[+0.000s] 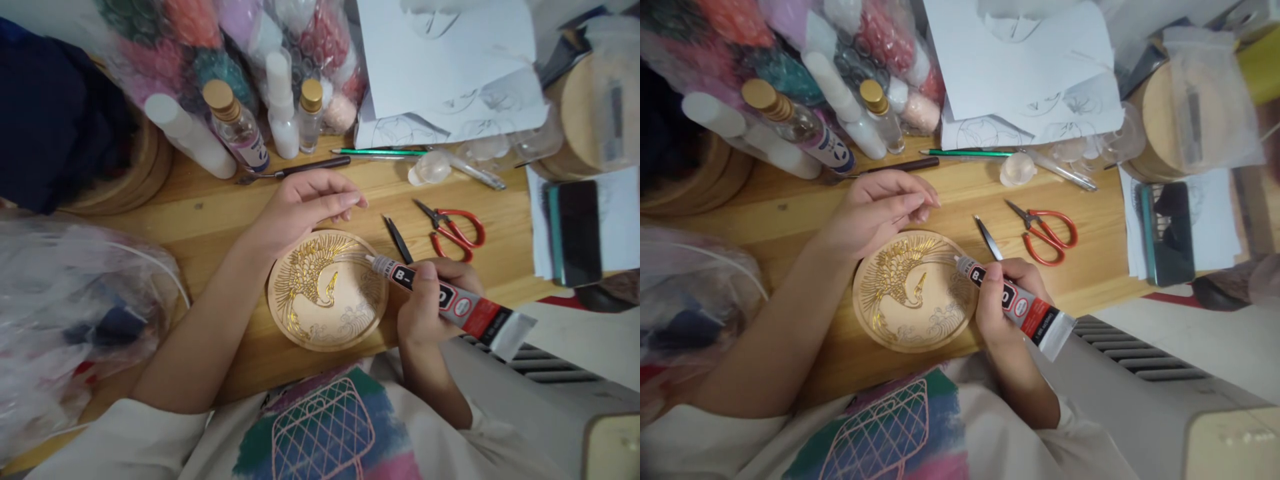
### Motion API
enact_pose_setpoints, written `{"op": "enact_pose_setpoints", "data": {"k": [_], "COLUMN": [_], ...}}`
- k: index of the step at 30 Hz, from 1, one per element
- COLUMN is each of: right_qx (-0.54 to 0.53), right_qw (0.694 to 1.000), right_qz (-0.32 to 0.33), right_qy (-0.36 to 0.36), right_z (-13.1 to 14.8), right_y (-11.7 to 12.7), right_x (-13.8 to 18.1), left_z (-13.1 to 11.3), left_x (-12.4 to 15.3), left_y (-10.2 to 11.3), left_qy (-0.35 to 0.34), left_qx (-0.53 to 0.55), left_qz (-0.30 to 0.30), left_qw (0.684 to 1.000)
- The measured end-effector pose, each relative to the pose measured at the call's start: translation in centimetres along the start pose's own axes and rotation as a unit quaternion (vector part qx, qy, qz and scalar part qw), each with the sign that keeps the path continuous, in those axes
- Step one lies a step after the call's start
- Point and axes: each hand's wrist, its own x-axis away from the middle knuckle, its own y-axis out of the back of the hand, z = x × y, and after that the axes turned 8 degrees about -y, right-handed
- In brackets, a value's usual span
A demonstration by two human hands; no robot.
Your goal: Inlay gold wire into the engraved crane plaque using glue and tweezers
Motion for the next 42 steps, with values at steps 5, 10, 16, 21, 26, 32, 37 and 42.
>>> {"op": "enact_pose_setpoints", "data": {"k": [5, 10, 16, 21, 26, 32, 37, 42], "right_qx": [-0.004, 0.01, -0.032, 0.003, 0.03, 0.024, 0.035, 0.058], "right_qw": [0.999, 1.0, 0.996, 0.998, 0.999, 0.996, 0.998, 0.997], "right_qz": [0.049, 0.002, -0.078, -0.061, 0.007, -0.079, -0.033, -0.048], "right_qy": [0.003, 0.003, 0.038, 0.028, 0.012, 0.032, 0.029, 0.015], "right_z": [0.23, -0.05, -0.56, -0.64, -0.33, -0.21, -0.2, 0.26], "right_y": [-0.03, -0.14, -0.66, -0.52, -0.02, -0.39, -0.14, 0.02], "right_x": [0.06, 0.04, -0.22, -0.15, -0.03, -0.19, -0.03, 0.07], "left_z": [0.13, 0.15, 0.13, 0.12, 0.16, 0.17, 0.19, 0.15], "left_x": [0.06, 0.03, 0.03, -0.01, -0.02, 0.03, 0.02, -0.03], "left_y": [0.03, -0.04, -0.07, -0.04, -0.04, 0.04, 0.09, 0.03], "left_qy": [-0.008, -0.004, -0.003, -0.002, -0.005, -0.008, -0.006, -0.003], "left_qx": [0.009, 0.008, 0.006, -0.006, -0.009, 0.005, 0.006, 0.005], "left_qz": [0.003, 0.001, -0.004, 0.001, 0.001, 0.008, 0.006, 0.003], "left_qw": [1.0, 1.0, 1.0, 1.0, 1.0, 1.0, 1.0, 1.0]}}
